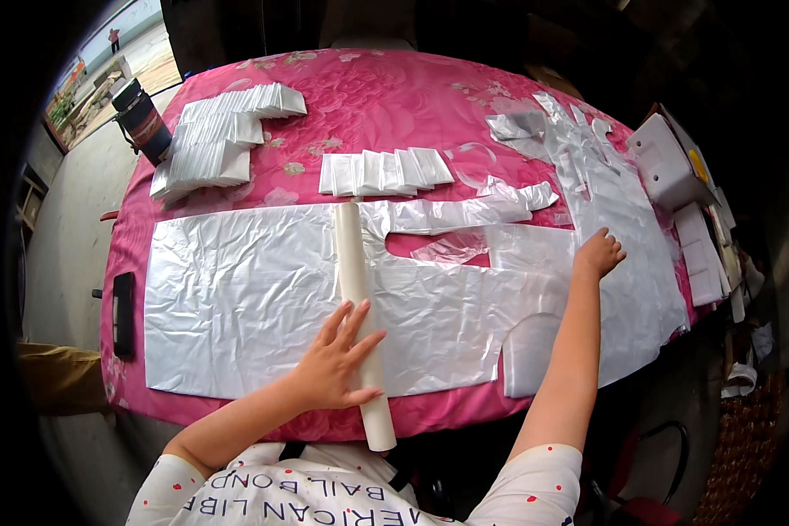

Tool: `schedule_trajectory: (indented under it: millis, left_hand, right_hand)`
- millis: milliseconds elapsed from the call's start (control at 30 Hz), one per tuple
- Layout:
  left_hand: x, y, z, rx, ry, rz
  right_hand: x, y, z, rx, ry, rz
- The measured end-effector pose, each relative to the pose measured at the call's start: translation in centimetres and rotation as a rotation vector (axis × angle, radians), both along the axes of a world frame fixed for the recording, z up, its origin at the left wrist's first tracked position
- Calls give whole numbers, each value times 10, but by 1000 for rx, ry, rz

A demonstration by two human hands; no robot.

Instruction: The person unrolls a roll of clear plastic sheeting on a pink tablecloth, tears off a piece, folds it, and places it on a stack. This process is repeated multiple times.

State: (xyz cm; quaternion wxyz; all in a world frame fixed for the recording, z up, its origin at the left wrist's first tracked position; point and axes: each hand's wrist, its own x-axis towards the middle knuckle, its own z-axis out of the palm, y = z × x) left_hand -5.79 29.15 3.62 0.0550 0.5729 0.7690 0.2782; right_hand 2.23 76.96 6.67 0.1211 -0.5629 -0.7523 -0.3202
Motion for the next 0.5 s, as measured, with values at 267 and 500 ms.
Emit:
schedule_trajectory:
  millis: [267,500]
  left_hand:
    - [-1,0,1,-19,-5,5]
    - [-1,3,1,-30,10,-16]
  right_hand:
    - [65,-136,-39,-691,400,769]
    - [121,-90,-66,-518,413,553]
